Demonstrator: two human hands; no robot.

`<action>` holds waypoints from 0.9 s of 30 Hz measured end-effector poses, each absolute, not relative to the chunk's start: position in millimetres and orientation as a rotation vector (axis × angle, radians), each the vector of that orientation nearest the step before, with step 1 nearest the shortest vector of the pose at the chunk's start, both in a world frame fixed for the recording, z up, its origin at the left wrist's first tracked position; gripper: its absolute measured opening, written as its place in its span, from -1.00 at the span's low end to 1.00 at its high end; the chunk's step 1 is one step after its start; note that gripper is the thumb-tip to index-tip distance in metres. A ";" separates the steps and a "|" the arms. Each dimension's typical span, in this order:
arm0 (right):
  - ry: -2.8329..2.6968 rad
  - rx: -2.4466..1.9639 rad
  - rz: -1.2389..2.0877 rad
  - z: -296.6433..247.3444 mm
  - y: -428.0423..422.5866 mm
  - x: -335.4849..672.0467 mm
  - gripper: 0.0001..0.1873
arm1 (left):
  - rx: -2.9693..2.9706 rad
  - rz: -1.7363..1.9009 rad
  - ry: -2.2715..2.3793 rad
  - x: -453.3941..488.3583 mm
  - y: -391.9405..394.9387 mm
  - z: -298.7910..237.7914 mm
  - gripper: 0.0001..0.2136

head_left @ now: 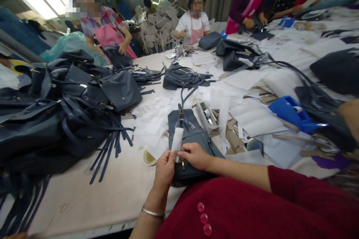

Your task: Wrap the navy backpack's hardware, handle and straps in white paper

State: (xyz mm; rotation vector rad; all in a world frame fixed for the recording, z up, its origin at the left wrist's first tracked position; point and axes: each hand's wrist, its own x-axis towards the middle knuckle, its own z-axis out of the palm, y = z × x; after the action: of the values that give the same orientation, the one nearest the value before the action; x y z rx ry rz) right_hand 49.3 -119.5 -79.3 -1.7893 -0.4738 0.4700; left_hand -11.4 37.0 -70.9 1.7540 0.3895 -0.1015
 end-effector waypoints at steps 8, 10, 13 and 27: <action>-0.444 -2.427 0.232 -58.1 -204.1 62.7 -0.69 | 2.051 -0.164 0.429 3.2 43.7 -79.2 -0.52; -0.382 -2.647 0.412 -63.8 -225.3 57.7 -0.59 | 2.363 -0.151 0.393 8.8 43.5 -77.1 -0.58; -0.383 -2.747 0.589 -77.2 -237.2 44.7 -0.68 | 2.788 0.218 0.263 17.7 34.6 -66.6 -0.72; -0.160 -2.383 0.619 -103.2 -234.7 18.2 -0.63 | 2.119 -0.686 0.263 38.7 -84.9 -86.7 -0.78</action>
State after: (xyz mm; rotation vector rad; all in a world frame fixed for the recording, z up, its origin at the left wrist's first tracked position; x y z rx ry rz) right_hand 18.2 -234.7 -103.2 -2.3834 -0.1604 0.6188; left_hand 38.7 -84.9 -86.7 2.1193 0.2630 -0.6861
